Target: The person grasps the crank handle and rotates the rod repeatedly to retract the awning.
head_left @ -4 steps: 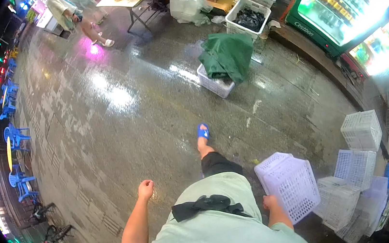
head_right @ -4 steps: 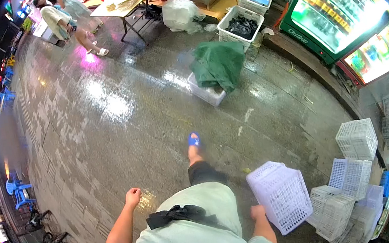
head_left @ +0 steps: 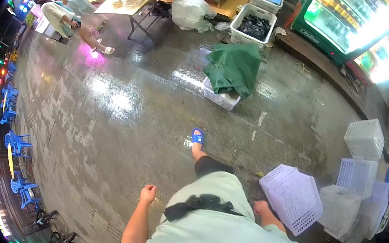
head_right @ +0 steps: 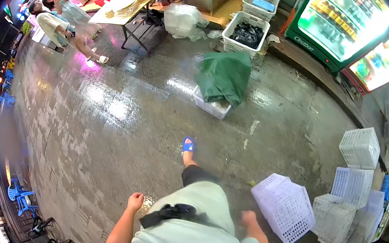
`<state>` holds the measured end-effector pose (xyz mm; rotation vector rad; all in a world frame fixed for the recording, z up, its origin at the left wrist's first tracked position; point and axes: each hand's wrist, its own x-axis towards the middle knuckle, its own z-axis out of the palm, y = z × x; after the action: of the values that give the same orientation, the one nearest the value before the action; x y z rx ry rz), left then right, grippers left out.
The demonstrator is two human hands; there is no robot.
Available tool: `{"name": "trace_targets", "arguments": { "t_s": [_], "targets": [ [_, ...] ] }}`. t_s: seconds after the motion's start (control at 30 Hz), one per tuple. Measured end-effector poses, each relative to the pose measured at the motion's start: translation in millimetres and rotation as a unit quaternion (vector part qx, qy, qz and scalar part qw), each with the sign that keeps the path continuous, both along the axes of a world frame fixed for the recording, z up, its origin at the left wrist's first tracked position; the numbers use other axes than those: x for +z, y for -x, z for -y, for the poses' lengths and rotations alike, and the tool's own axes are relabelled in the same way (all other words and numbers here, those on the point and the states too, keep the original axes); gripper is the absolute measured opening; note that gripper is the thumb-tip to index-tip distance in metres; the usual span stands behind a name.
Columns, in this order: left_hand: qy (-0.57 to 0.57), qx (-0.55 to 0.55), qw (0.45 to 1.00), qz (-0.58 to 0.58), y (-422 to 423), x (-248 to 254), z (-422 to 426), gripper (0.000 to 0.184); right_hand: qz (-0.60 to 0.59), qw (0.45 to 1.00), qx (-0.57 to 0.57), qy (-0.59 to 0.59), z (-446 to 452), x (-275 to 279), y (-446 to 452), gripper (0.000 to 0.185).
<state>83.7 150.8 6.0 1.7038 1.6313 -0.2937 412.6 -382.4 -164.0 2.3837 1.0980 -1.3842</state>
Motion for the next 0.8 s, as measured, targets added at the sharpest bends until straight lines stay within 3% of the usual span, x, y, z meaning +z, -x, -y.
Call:
{"name": "trace_targets", "arguments": {
  "t_s": [0.03,0.07,0.1,0.13,0.2,0.23,0.3,0.33,0.37,0.43,0.47,0.5,0.57,0.6,0.67,0.7,0.73,0.77,0.8],
  "targets": [
    [0.000,-0.042,0.999,-0.016,-18,1,-17,0.035,-0.025,0.985,-0.165,-0.049,-39,-4,-11,0.047],
    [0.053,-0.076,0.995,-0.049,-19,9,0,0.035,0.001,0.995,-0.066,-0.077,-36,5,-6,0.049],
    [0.027,-0.068,0.997,-0.034,-54,21,-50,0.035,-0.077,0.972,-0.209,-0.078,-121,-25,-40,0.046],
    [0.036,-0.078,0.996,0.001,-69,27,-66,0.035,-0.074,0.997,0.004,-0.033,-183,-12,-77,0.039],
    [0.059,-0.069,0.993,0.074,-93,26,-105,0.034,-0.106,0.967,-0.227,-0.049,-298,16,-142,0.043],
    [0.036,-0.049,0.994,0.086,-112,35,-118,0.032,0.008,0.956,-0.179,-0.234,-339,31,-173,0.043],
    [-0.001,-0.002,0.996,0.089,-146,38,-158,0.033,0.001,0.892,-0.298,-0.340,-446,65,-248,0.032],
    [0.014,0.033,0.993,0.114,-158,30,-183,0.034,-0.077,0.845,-0.397,-0.351,-500,81,-286,0.026],
    [0.017,0.029,0.992,0.119,-173,24,-206,0.034,-0.153,0.787,-0.474,-0.365,-552,149,-313,0.025],
    [0.058,0.007,0.994,0.095,-200,18,-261,0.034,-0.179,0.730,-0.483,-0.449,-628,204,-365,0.026],
    [0.045,-0.039,0.995,0.080,-198,-18,-289,0.036,-0.162,0.725,-0.481,-0.465,-655,217,-383,0.027],
    [0.045,-0.052,0.994,0.083,-219,-18,-321,0.036,-0.144,0.718,-0.479,-0.485,-683,226,-403,0.028],
    [0.061,-0.130,0.990,-0.007,-252,-18,-376,0.038,-0.113,0.713,-0.495,-0.484,-714,230,-425,0.027],
    [0.086,-0.135,0.987,0.001,-266,-36,-409,0.040,-0.081,0.729,-0.497,-0.464,-718,221,-435,0.027],
    [0.132,-0.170,0.975,-0.056,-291,-52,-477,0.039,-0.032,0.750,-0.495,-0.437,-704,177,-425,0.024],
    [0.171,-0.182,0.963,-0.097,-312,-50,-504,0.038,0.028,0.810,-0.465,-0.356,-680,137,-419,0.027],
    [0.143,-0.213,0.963,-0.079,-340,-47,-533,0.037,0.165,0.834,-0.383,-0.360,-661,133,-401,0.034],
    [0.135,-0.226,0.962,-0.072,-377,-43,-566,0.037,0.192,0.861,-0.389,-0.267,-636,99,-381,0.038],
    [0.062,-0.259,0.964,-0.023,-403,-37,-597,0.036,0.193,0.876,-0.360,-0.258,-611,72,-350,0.038]
  ]
}}
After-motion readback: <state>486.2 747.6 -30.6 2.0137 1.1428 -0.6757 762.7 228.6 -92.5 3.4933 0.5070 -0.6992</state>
